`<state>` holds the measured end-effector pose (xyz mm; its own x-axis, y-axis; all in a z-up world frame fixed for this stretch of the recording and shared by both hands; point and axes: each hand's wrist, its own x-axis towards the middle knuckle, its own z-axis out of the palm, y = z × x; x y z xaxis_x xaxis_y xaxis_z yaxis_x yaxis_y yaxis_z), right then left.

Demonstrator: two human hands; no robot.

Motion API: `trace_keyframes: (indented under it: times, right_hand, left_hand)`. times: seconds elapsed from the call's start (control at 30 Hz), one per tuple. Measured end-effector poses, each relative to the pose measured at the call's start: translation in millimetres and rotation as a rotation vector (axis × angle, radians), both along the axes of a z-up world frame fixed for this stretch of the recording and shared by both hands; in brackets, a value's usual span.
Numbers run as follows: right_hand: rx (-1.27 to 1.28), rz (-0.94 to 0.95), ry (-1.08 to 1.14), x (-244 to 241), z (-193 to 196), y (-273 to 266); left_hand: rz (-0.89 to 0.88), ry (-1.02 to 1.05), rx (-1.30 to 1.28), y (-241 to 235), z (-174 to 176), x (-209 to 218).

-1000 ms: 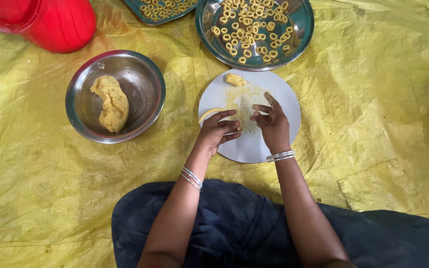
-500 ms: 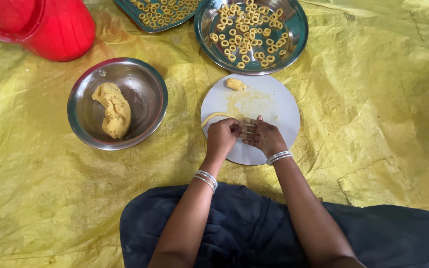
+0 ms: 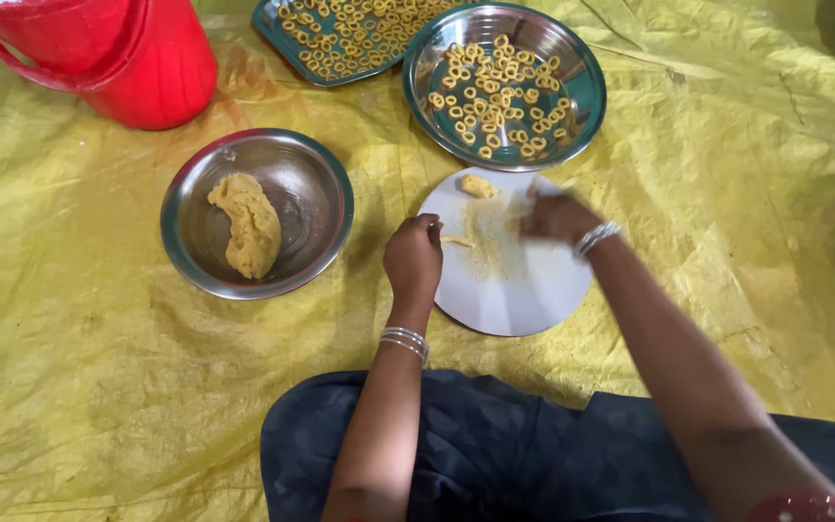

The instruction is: The person sits on a yellow tarp and shapes small pieces of dough into ring-shaped snacks. They roll the dough into thin strips, fold them into circles, and place the finished rings onto a nearby metal tray. The process is repeated continuously with dough from a bowl.

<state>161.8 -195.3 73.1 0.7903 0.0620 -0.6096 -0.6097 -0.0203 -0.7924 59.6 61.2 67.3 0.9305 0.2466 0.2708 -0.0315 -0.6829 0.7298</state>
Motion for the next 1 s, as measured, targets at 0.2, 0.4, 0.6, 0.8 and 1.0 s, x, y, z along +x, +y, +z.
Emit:
trace_keyframes:
  times: [0.2,0.4,0.6,0.8,1.0]
  right_hand:
    - [-0.941,-0.006,-0.614,37.5,-6.7,-5.9]
    - [-1.026,0.351,-0.904,-64.3,-78.9,56.7]
    - [-1.230,0.366,-0.990,-84.1,-68.7,71.0]
    - [-1.246,0.478,-0.680,-84.7,-39.2,19.7]
    - [-1.046,0.283,-1.098,-102.5,-49.1,19.2]
  left_hand:
    - [0.008,0.164,0.284,-3.4,-27.2,-2.7]
    - [0.033,0.233,0.323,-7.0,-43.1,1.2]
    - [-0.029,0.074,0.344,-12.6,-46.9,2.1]
    - [-0.254,0.046,0.116,-26.0,-37.9,-2.1]
    - [-0.343,0.264,-0.413,-33.4,-41.6,7.4]
